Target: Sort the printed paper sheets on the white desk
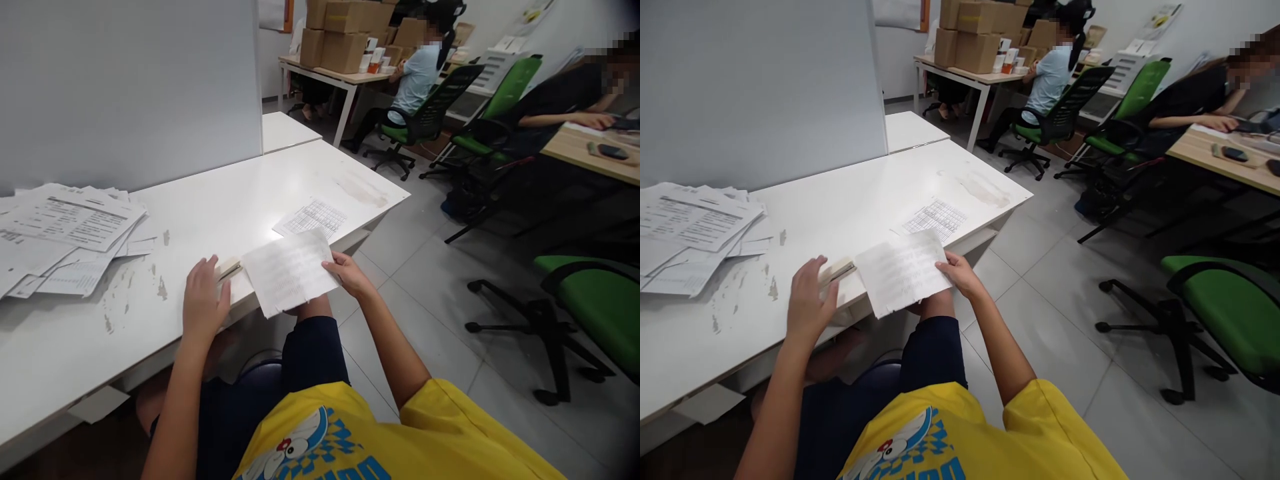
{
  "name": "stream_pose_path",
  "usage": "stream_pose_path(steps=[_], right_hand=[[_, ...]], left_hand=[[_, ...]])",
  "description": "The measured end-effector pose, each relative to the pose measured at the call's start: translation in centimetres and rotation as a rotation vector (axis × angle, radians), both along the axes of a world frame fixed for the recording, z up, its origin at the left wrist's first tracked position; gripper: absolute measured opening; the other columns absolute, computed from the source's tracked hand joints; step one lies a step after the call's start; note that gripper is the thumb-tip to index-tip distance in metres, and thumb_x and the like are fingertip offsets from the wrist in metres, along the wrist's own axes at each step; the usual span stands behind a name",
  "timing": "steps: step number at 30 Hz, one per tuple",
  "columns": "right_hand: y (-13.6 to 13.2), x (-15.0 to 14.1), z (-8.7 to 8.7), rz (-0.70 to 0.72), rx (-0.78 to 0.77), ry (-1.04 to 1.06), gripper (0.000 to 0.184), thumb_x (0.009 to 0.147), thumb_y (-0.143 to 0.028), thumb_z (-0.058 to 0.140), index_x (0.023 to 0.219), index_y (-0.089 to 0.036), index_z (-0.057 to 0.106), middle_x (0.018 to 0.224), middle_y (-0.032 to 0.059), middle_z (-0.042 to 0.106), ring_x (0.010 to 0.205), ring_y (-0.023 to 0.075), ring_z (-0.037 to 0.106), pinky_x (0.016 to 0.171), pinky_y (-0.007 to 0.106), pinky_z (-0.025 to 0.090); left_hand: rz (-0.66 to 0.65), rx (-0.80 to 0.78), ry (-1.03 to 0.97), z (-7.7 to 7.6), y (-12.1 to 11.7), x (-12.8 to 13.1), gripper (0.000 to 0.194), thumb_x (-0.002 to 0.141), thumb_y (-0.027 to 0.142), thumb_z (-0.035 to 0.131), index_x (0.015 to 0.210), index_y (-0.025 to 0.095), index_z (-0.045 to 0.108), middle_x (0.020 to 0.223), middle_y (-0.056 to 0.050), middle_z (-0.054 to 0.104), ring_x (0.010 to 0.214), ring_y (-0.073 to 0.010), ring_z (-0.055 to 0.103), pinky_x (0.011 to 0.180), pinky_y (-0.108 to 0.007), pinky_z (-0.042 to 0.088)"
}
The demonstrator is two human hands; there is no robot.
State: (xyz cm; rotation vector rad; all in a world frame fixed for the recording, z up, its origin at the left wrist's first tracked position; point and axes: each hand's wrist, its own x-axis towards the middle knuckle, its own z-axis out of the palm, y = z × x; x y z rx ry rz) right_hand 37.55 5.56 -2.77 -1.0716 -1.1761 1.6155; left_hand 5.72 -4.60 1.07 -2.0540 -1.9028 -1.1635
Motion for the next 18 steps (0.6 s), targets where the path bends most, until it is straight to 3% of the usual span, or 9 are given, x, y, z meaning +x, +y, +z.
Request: stream_pose_path(steps=[2, 5, 8, 18], right_hand=[[0.6, -0.3, -0.5, -0.045, -0.001, -0.017, 0.047, 0.063, -0.043, 0.080, 0.104, -0.021, 0.073, 0.099, 0.0068, 0.076, 0.093, 0.0280, 0.069, 0.084, 0.042, 0.053], [0.8, -0.7, -0.9, -0.063, 0.007, -0.094, 0.046, 0.065, -0.043, 0.077, 0.104, -0.020, 0.072, 0.100, 0.0069, 0.075, 0.094, 0.0282, 0.068, 0.084, 0.042, 0.053], [0.3, -0.8, -0.9, -0.070, 0.045, -0.171, 0.045, 0.068, -0.042, 0.074, 0.106, -0.020, 0.071, 0.103, 0.0062, 0.075, 0.096, 0.0285, 0.067, 0.084, 0.041, 0.052], [0.4, 0.1, -0.6, -0.072, 0.030, -0.205, 0.045, 0.067, -0.042, 0.076, 0.106, -0.019, 0.071, 0.101, 0.0062, 0.075, 0.097, 0.0288, 0.067, 0.081, 0.040, 0.053]], left_hand=[[-0.018, -0.078, 0.160, -0.1, 1.7, -0.5, 0.049, 0.093, 0.035, 0.046, 0.137, 0.014, 0.049, 0.134, -0.017, 0.058, 0.135, -0.0332, 0.043, 0.109, -0.050, 0.037], [0.003, -0.193, 0.266, -0.5, 3.3, -0.8, 0.047, 0.096, 0.035, 0.039, 0.134, 0.013, 0.054, 0.122, -0.016, 0.066, 0.125, -0.0325, 0.052, 0.100, -0.049, 0.042], [-0.006, -0.236, 0.266, -0.6, 3.4, -0.8, 0.045, 0.097, 0.038, 0.036, 0.130, 0.017, 0.059, 0.111, -0.014, 0.070, 0.114, -0.0297, 0.057, 0.093, -0.044, 0.044], [-0.053, -0.270, 0.182, -0.6, 2.9, -1.0, 0.048, 0.099, 0.035, 0.030, 0.137, 0.018, 0.054, 0.115, -0.012, 0.069, 0.111, -0.0270, 0.056, 0.091, -0.042, 0.041]])
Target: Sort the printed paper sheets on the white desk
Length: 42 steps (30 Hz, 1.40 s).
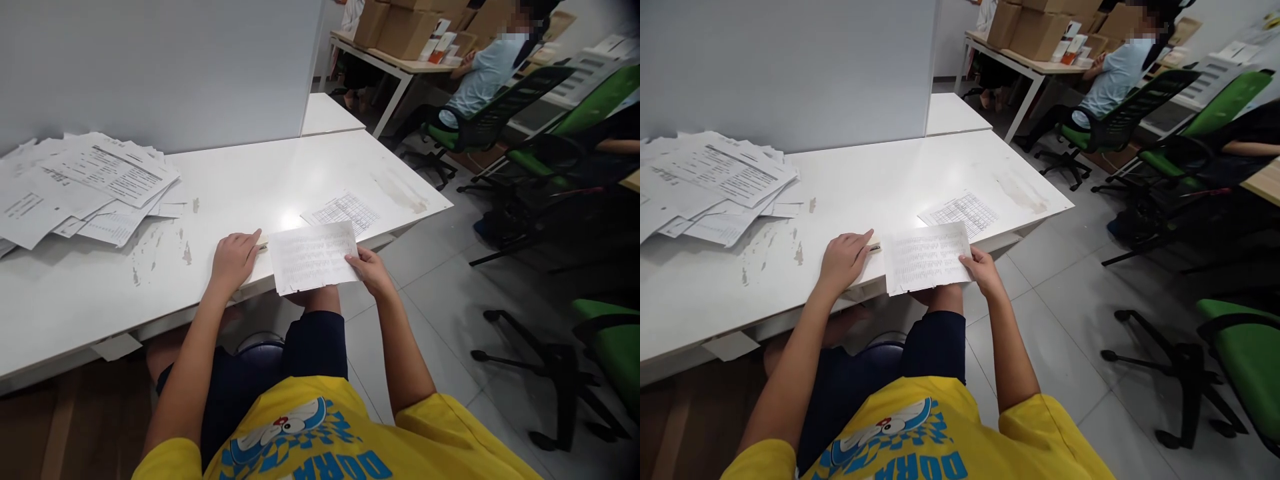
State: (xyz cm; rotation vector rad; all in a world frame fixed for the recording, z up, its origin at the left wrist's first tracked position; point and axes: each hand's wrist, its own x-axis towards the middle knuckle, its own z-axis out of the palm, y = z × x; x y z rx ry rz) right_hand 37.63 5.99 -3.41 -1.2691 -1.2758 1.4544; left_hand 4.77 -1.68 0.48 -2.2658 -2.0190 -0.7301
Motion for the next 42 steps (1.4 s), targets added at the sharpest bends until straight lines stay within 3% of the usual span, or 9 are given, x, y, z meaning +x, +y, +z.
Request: stream_pose_path(steps=[6, 16, 27, 42], right_hand=[[-0.1, 0.2, 0.4, 0.001, -0.065, 0.065, 0.049, 0.064, -0.042, 0.080, 0.107, -0.020, 0.070, 0.107, 0.0077, 0.074, 0.099, 0.0295, 0.068, 0.081, 0.041, 0.054], [-0.4, -0.7, -0.5, 0.061, -0.115, 0.116, 0.051, 0.063, -0.045, 0.080, 0.107, -0.022, 0.068, 0.103, 0.0087, 0.075, 0.096, 0.0301, 0.069, 0.081, 0.043, 0.054], [-0.4, -1.4, -0.1, 0.093, -0.096, 0.092, 0.048, 0.064, -0.046, 0.079, 0.104, -0.022, 0.068, 0.100, 0.0072, 0.075, 0.097, 0.0292, 0.067, 0.085, 0.044, 0.052], [0.0, -2.1, 0.5, 0.089, -0.062, 0.052, 0.045, 0.066, -0.044, 0.077, 0.105, -0.022, 0.071, 0.105, 0.0061, 0.073, 0.098, 0.0287, 0.065, 0.084, 0.041, 0.051]], left_hand=[[-0.003, -0.007, -0.001, 0.0, 0.0, 0.1, 0.047, 0.100, 0.034, 0.030, 0.137, 0.018, 0.054, 0.117, -0.011, 0.069, 0.110, -0.0266, 0.056, 0.090, -0.041, 0.040], [0.002, 0.001, 0.001, -0.2, 0.0, 0.3, 0.048, 0.100, 0.034, 0.028, 0.137, 0.018, 0.054, 0.120, -0.010, 0.069, 0.110, -0.0257, 0.057, 0.090, -0.040, 0.041], [0.018, -0.022, -0.015, 0.0, -0.1, 0.4, 0.047, 0.100, 0.034, 0.029, 0.136, 0.018, 0.054, 0.120, -0.010, 0.069, 0.110, -0.0257, 0.057, 0.090, -0.040, 0.041], [0.002, 0.067, -0.033, -0.4, 0.3, -0.2, 0.046, 0.099, 0.035, 0.032, 0.133, 0.019, 0.058, 0.115, -0.011, 0.071, 0.106, -0.0269, 0.060, 0.085, -0.042, 0.043]])
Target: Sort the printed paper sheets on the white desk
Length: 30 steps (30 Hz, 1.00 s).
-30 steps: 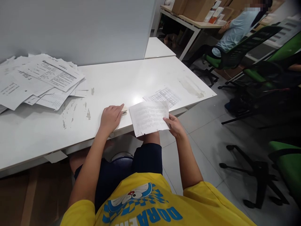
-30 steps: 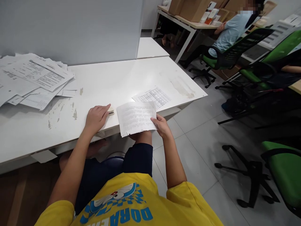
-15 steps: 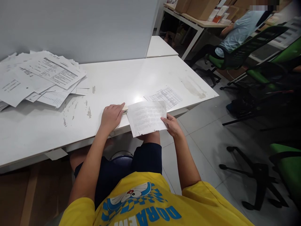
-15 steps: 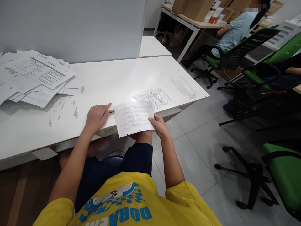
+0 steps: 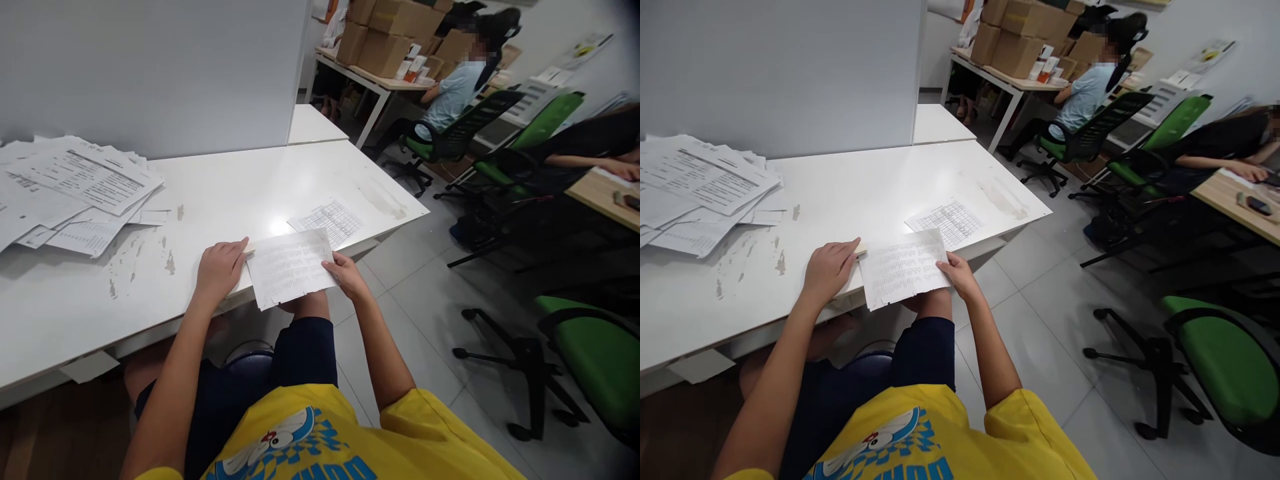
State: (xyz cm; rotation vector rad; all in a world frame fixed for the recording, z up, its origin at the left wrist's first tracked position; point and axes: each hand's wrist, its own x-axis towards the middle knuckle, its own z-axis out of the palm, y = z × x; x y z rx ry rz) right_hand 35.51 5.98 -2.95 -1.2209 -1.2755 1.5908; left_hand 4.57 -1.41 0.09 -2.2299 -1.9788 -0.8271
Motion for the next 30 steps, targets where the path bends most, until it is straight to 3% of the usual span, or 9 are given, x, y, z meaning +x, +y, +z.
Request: stream_pose_path(steps=[9, 16, 30], right_hand=[[-0.1, -0.1, 0.3, 0.000, -0.029, -0.019, 0.042, 0.067, -0.041, 0.077, 0.104, -0.022, 0.071, 0.103, 0.0061, 0.074, 0.099, 0.0289, 0.065, 0.087, 0.044, 0.051], [0.0, -0.1, 0.3, -0.017, -0.016, -0.042, 0.042, 0.067, -0.042, 0.077, 0.103, -0.021, 0.072, 0.103, 0.0059, 0.075, 0.100, 0.0294, 0.066, 0.087, 0.043, 0.051], [-0.5, -0.5, 3.1, -0.064, 0.150, -0.224, 0.038, 0.068, -0.040, 0.069, 0.101, -0.020, 0.074, 0.094, 0.0048, 0.075, 0.088, 0.0284, 0.068, 0.076, 0.041, 0.054]], left_hand=[[-0.006, -0.008, 0.026, -0.1, -0.1, 0.2, 0.041, 0.098, 0.031, 0.035, 0.128, 0.023, 0.061, 0.123, -0.007, 0.069, 0.112, -0.0273, 0.059, 0.090, -0.043, 0.041], [-0.028, -0.046, 0.093, 0.2, 0.0, 0.3, 0.041, 0.098, 0.026, 0.032, 0.128, 0.022, 0.059, 0.124, -0.009, 0.068, 0.118, -0.0270, 0.058, 0.090, -0.043, 0.040], [-0.043, -0.120, 0.157, 0.5, 0.1, 0.1, 0.043, 0.099, 0.027, 0.032, 0.135, 0.021, 0.055, 0.126, -0.009, 0.067, 0.128, -0.0272, 0.053, 0.093, -0.044, 0.043]])
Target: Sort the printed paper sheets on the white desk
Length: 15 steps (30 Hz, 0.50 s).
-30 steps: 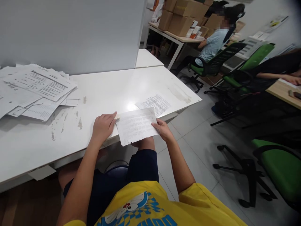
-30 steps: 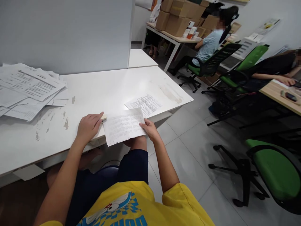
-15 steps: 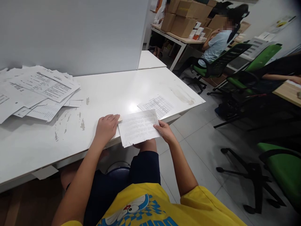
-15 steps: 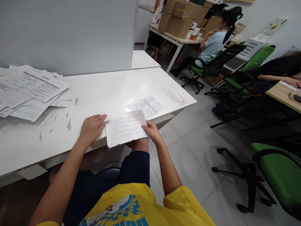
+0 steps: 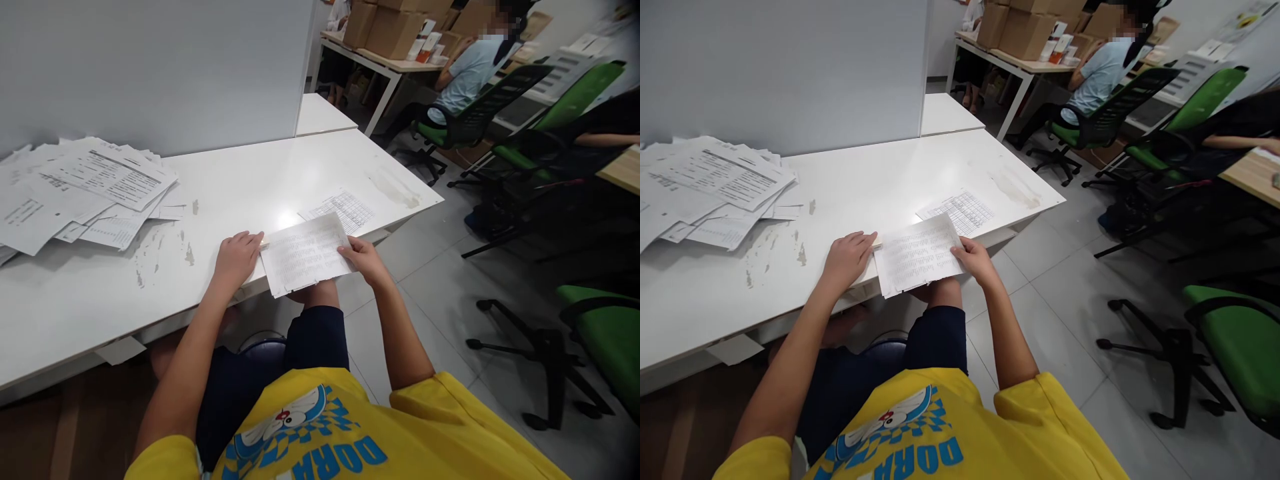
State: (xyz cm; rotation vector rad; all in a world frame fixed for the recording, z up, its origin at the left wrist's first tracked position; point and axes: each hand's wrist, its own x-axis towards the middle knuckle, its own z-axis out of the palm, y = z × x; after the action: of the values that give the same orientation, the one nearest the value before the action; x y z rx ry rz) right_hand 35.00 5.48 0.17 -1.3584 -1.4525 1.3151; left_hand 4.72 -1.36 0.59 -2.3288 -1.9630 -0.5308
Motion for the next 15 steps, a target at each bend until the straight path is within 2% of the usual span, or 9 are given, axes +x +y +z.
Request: stream_pose_path(steps=[3, 5, 7, 8, 9, 10, 12, 13, 15], right_hand=[[-1.0, 1.0, 1.5, -0.012, 0.073, -0.078, 0.034, 0.067, -0.038, 0.070, 0.095, -0.020, 0.075, 0.085, 0.0044, 0.074, 0.085, 0.0298, 0.068, 0.073, 0.043, 0.055], [-2.1, 2.8, 3.1, -0.094, 0.154, -0.139, 0.025, 0.063, -0.035, 0.074, 0.083, -0.020, 0.076, 0.079, 0.0052, 0.073, 0.085, 0.0319, 0.069, 0.073, 0.045, 0.056], [-2.9, 4.9, 4.8, -0.321, 0.260, -0.096, 0.016, 0.063, -0.036, 0.075, 0.074, -0.025, 0.075, 0.075, 0.0075, 0.072, 0.086, 0.0321, 0.070, 0.077, 0.049, 0.055], [-3.0, 5.6, 5.7, -0.455, 0.353, -0.023, 0.010, 0.065, -0.036, 0.074, 0.072, -0.029, 0.075, 0.080, 0.0083, 0.073, 0.088, 0.0298, 0.071, 0.083, 0.049, 0.055], [-2.9, 5.8, 6.4, -0.531, 0.440, 0.067, 0.010, 0.066, -0.035, 0.074, 0.075, -0.031, 0.075, 0.087, 0.0081, 0.074, 0.093, 0.0278, 0.070, 0.091, 0.048, 0.053], [-2.7, 5.3, 7.0, -0.574, 0.518, 0.163, 0.011, 0.066, -0.035, 0.074, 0.076, -0.033, 0.074, 0.094, 0.0069, 0.075, 0.098, 0.0263, 0.070, 0.098, 0.048, 0.050], [-1.9, 2.6, 7.5, -0.566, 0.592, 0.344, 0.011, 0.065, -0.034, 0.076, 0.076, -0.033, 0.072, 0.100, 0.0043, 0.075, 0.102, 0.0245, 0.069, 0.107, 0.048, 0.045], [-1.6, 0.4, 7.4, -0.543, 0.580, 0.422, 0.010, 0.064, -0.034, 0.076, 0.072, -0.031, 0.071, 0.097, 0.0039, 0.075, 0.101, 0.0242, 0.070, 0.108, 0.049, 0.044], [-1.2, -4.7, 6.5, -0.468, 0.457, 0.536, 0.007, 0.069, -0.032, 0.074, 0.070, -0.027, 0.069, 0.095, 0.0055, 0.075, 0.101, 0.0225, 0.070, 0.106, 0.046, 0.046]], left_hand=[[0.012, 0.013, -0.014, -0.1, -0.2, -0.1, 0.043, 0.099, 0.029, 0.034, 0.135, 0.020, 0.055, 0.127, -0.009, 0.067, 0.129, -0.0273, 0.053, 0.096, -0.044, 0.042], [0.012, 0.033, -0.037, -0.3, -0.5, -0.2, 0.043, 0.099, 0.033, 0.037, 0.136, 0.020, 0.054, 0.131, -0.008, 0.065, 0.129, -0.0271, 0.052, 0.099, -0.043, 0.041], [-0.003, 0.046, -0.071, -0.5, -0.7, -0.2, 0.045, 0.098, 0.039, 0.040, 0.137, 0.021, 0.053, 0.133, -0.008, 0.063, 0.129, -0.0260, 0.053, 0.101, -0.041, 0.041], [-0.013, 0.049, -0.089, -0.7, -0.8, -0.1, 0.046, 0.098, 0.040, 0.041, 0.138, 0.021, 0.052, 0.133, -0.008, 0.063, 0.128, -0.0252, 0.053, 0.100, -0.041, 0.042], [-0.021, 0.053, -0.105, -0.8, -0.9, 0.0, 0.046, 0.098, 0.040, 0.041, 0.138, 0.022, 0.052, 0.133, -0.008, 0.063, 0.127, -0.0246, 0.054, 0.100, -0.041, 0.042], [-0.027, 0.063, -0.117, -0.9, -1.0, 0.2, 0.045, 0.097, 0.040, 0.042, 0.138, 0.022, 0.052, 0.133, -0.007, 0.063, 0.127, -0.0245, 0.054, 0.100, -0.041, 0.043], [-0.037, 0.112, -0.133, -1.1, -1.3, 0.5, 0.045, 0.097, 0.038, 0.043, 0.137, 0.021, 0.052, 0.136, -0.008, 0.061, 0.132, -0.0258, 0.050, 0.104, -0.044, 0.041], [-0.045, 0.150, -0.142, -1.1, -1.4, 0.5, 0.044, 0.097, 0.037, 0.043, 0.137, 0.021, 0.053, 0.139, -0.007, 0.059, 0.135, -0.0264, 0.046, 0.108, -0.046, 0.039], [-0.070, 0.225, -0.156, -0.8, -1.8, -0.4, 0.042, 0.097, 0.034, 0.041, 0.134, 0.021, 0.055, 0.141, -0.006, 0.057, 0.141, -0.0257, 0.039, 0.115, -0.048, 0.031]])
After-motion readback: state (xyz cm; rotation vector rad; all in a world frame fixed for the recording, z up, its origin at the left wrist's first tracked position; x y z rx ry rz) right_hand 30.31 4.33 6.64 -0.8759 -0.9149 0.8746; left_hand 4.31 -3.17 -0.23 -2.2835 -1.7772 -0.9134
